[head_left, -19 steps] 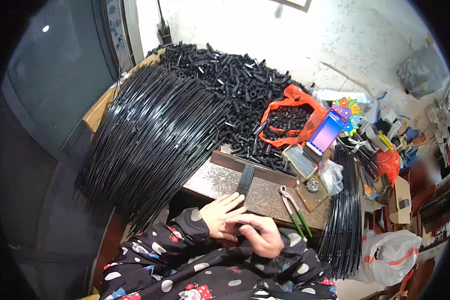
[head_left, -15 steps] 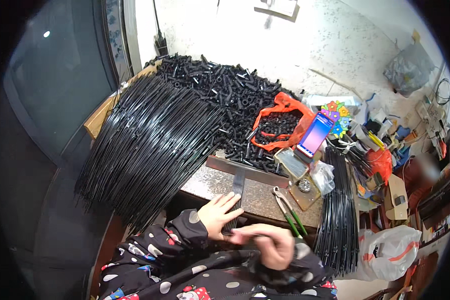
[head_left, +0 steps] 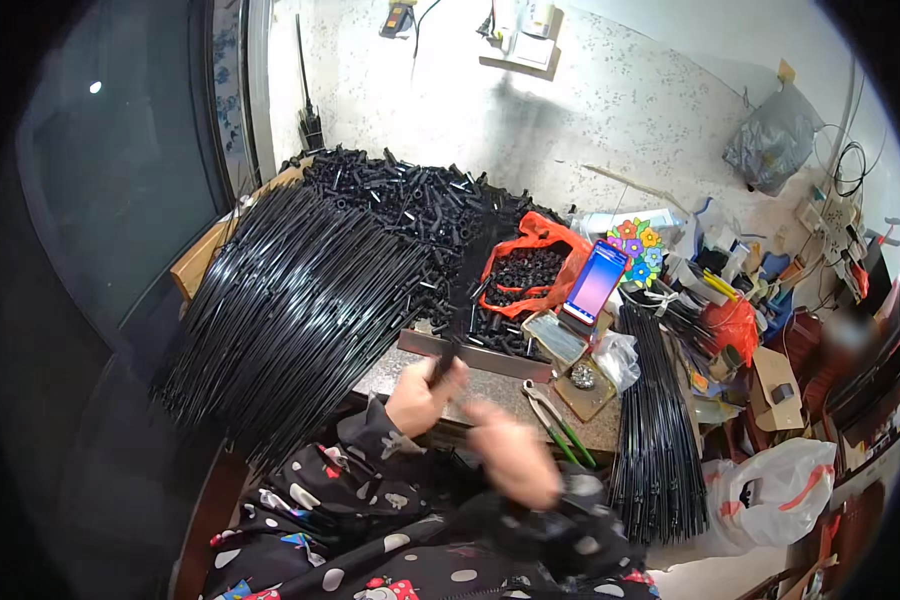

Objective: Cutting, organizing, and bundling black wire harnesses at a workbench.

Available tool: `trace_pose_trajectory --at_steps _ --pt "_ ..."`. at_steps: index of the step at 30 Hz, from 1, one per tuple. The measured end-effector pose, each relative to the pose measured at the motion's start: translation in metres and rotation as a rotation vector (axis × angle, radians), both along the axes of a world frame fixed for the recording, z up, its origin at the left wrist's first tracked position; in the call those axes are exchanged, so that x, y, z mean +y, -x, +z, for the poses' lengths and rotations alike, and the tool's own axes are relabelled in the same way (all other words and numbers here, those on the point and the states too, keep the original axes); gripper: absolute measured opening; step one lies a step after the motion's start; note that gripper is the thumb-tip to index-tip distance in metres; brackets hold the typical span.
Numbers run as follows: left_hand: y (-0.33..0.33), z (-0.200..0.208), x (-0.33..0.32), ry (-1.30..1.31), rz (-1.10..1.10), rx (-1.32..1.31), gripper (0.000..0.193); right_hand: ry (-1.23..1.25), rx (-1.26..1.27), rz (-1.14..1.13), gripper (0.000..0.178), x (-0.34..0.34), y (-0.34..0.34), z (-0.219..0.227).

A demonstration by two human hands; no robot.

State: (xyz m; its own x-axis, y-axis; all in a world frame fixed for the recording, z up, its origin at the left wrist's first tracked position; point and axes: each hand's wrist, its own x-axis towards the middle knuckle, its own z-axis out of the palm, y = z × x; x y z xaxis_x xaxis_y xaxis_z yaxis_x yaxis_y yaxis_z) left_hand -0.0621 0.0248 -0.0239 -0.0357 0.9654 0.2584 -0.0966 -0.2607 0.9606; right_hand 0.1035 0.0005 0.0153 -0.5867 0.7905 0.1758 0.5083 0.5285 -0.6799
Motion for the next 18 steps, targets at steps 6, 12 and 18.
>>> trace_pose_trajectory --at_steps 6,12,18 --pt "-0.011 -0.012 0.015 -0.239 0.116 -1.089 0.027 1.061 1.691 -0.277 0.039 0.037 0.051 -0.064" --pt "-0.045 -0.077 -0.016 0.370 -1.130 -1.254 0.057 0.292 1.670 -0.335 0.028 0.086 0.010 0.006" --pt "0.008 0.060 -0.013 -0.681 -0.043 0.300 0.032 0.213 1.232 0.005 0.023 0.056 0.010 -0.012"
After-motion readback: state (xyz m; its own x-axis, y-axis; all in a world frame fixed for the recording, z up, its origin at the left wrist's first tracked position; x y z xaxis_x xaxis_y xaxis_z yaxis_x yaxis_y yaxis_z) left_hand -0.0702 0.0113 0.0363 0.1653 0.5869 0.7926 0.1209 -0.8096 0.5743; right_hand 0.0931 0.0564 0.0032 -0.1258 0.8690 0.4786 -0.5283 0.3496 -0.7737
